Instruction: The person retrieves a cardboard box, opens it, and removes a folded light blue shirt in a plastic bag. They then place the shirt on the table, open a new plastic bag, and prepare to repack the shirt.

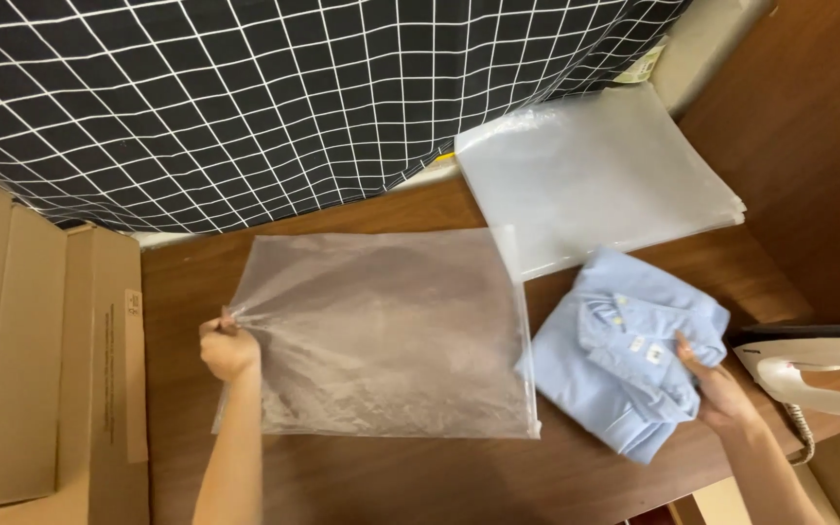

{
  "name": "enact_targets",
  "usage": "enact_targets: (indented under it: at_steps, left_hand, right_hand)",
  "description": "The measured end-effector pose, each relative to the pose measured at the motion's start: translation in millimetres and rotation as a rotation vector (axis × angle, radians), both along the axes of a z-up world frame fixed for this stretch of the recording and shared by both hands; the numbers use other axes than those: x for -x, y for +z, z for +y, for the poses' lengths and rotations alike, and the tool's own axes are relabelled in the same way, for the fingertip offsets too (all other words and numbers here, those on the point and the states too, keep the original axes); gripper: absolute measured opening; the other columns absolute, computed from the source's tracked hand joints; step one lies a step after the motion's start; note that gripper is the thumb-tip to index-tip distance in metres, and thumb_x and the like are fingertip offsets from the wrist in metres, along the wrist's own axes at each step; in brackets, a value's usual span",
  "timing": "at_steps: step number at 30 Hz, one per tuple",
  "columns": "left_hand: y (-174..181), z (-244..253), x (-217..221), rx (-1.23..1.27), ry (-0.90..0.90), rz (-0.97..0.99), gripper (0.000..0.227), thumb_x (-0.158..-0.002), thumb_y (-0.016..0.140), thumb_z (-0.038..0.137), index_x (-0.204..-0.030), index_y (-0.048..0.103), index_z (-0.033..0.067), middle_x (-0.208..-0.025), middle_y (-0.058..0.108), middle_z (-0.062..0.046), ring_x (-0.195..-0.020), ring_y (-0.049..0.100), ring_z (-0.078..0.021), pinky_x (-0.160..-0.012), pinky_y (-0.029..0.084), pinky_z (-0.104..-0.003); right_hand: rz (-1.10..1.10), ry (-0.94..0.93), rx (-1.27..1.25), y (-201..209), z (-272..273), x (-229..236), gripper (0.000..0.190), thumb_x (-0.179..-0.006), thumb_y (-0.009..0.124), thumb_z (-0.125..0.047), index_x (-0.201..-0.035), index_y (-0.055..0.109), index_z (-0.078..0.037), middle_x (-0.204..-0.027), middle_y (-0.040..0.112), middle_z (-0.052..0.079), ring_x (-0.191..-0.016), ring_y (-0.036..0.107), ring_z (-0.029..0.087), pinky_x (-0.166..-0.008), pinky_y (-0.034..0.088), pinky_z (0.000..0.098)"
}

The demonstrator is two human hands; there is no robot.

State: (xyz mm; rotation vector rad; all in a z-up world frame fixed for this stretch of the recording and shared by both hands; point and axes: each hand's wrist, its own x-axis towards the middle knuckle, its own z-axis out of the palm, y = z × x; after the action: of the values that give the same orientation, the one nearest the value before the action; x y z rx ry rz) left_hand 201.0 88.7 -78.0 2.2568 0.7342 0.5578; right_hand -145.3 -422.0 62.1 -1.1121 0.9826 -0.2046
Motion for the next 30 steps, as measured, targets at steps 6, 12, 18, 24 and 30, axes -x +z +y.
enact_targets:
  at_steps: [6, 12, 18, 24, 30]
  left_hand:
    - [19, 8, 20, 0.066, -0.097, 0.092, 0.014, -0.092, 0.048, 0.026, -0.09, 0.054, 0.0138, -0.086, 0.064, -0.012, -0.078, 0.06, -0.0339, -0.064, 0.046, -0.045]
    - [28, 6, 21, 0.063, -0.142, 0.076, 0.037, -0.095, 0.041, 0.039, -0.093, 0.061, 0.0081, -0.086, 0.063, -0.019, -0.081, 0.058, -0.0416, -0.07, 0.044, -0.05]
    - [46, -16, 39, -0.164, -0.299, -0.159, 0.043, -0.078, 0.053, 0.008, -0.121, 0.051, 0.0021, -0.117, 0.053, -0.02, -0.104, 0.047, -0.04, -0.079, 0.036, -0.057]
    - [62, -70, 81, -0.267, -0.684, -0.075, 0.053, -0.082, 0.048, 0.018, -0.129, 0.035, -0.0007, -0.133, 0.033, -0.027, -0.126, 0.026, -0.0376, -0.102, 0.02, -0.047]
    - [60, -127, 164, -0.539, -1.004, 0.231, 0.075, -0.08, 0.045, 0.052, -0.135, 0.022, 0.0064, -0.142, 0.012, -0.023, -0.128, 0.01, -0.0447, -0.097, 0.007, -0.065]
  right_hand:
    - [0.185, 0.041, 0.017, -14, -49, 28, 0.043, -0.09, 0.039, -0.022, -0.133, 0.038, -0.022, -0.13, 0.041, 0.002, -0.11, 0.042, 0.023, -0.085, 0.036, 0.0427]
    - [0.238, -0.048, 0.145, 31, -12, 22, 0.047, -0.082, 0.052, -0.024, -0.122, 0.042, -0.001, -0.118, 0.05, 0.009, -0.107, 0.047, 0.022, -0.092, 0.039, 0.0373]
    - [0.412, -0.126, 0.417, -1, -15, 37, 0.05, -0.08, 0.061, -0.032, -0.114, 0.045, 0.001, -0.111, 0.05, 0.013, -0.103, 0.047, 0.028, -0.084, 0.038, 0.0345]
    - [0.301, -0.093, 0.693, 38, 24, 34, 0.067, -0.087, 0.048, -0.014, -0.138, 0.006, -0.007, -0.139, 0.025, 0.021, -0.126, 0.031, 0.031, -0.098, 0.026, 0.0437]
    - [-0.097, 0.109, 1.185, 33, 49, 15, 0.047, -0.089, 0.043, -0.005, -0.134, 0.03, -0.005, -0.132, 0.038, 0.018, -0.122, 0.037, 0.03, -0.098, 0.032, 0.04]
